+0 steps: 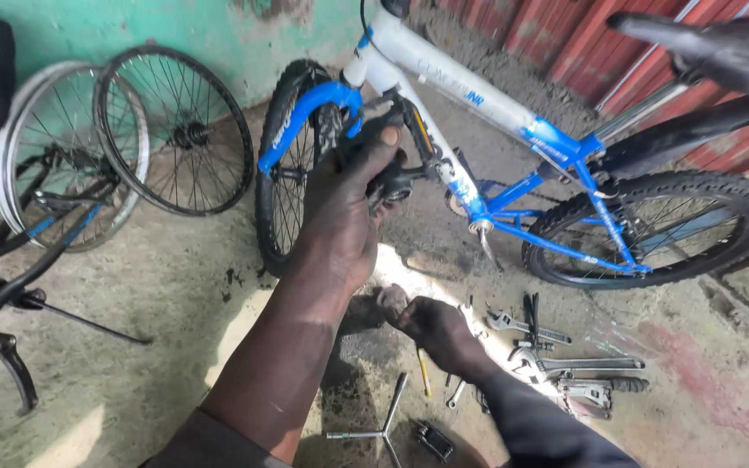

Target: Cleaning and reassembling the internal components of a bicycle pedal

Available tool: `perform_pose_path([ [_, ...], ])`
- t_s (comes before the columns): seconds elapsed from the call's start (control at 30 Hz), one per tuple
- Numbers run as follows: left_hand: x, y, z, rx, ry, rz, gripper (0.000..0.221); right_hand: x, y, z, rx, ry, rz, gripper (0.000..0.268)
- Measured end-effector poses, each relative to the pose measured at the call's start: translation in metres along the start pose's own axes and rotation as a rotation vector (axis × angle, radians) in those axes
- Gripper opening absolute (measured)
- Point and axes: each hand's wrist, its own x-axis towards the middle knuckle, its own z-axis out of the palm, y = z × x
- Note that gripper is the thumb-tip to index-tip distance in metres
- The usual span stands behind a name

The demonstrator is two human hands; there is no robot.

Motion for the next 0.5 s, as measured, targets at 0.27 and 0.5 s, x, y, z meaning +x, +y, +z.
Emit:
perform_pose_path([
  [0.27,-0.031,0.004,-0.006,-0.050,-0.628,-0.076,0.054,-0.098,-0.079,-0.153,0.639,0.016,-0.520,0.023],
  [0.5,-0.067,-0.021,0.019,0.180,-0.402,-0.489,0.061,-0.083,-0.068,-0.146,0.847,0.218,-0.439,0.018],
])
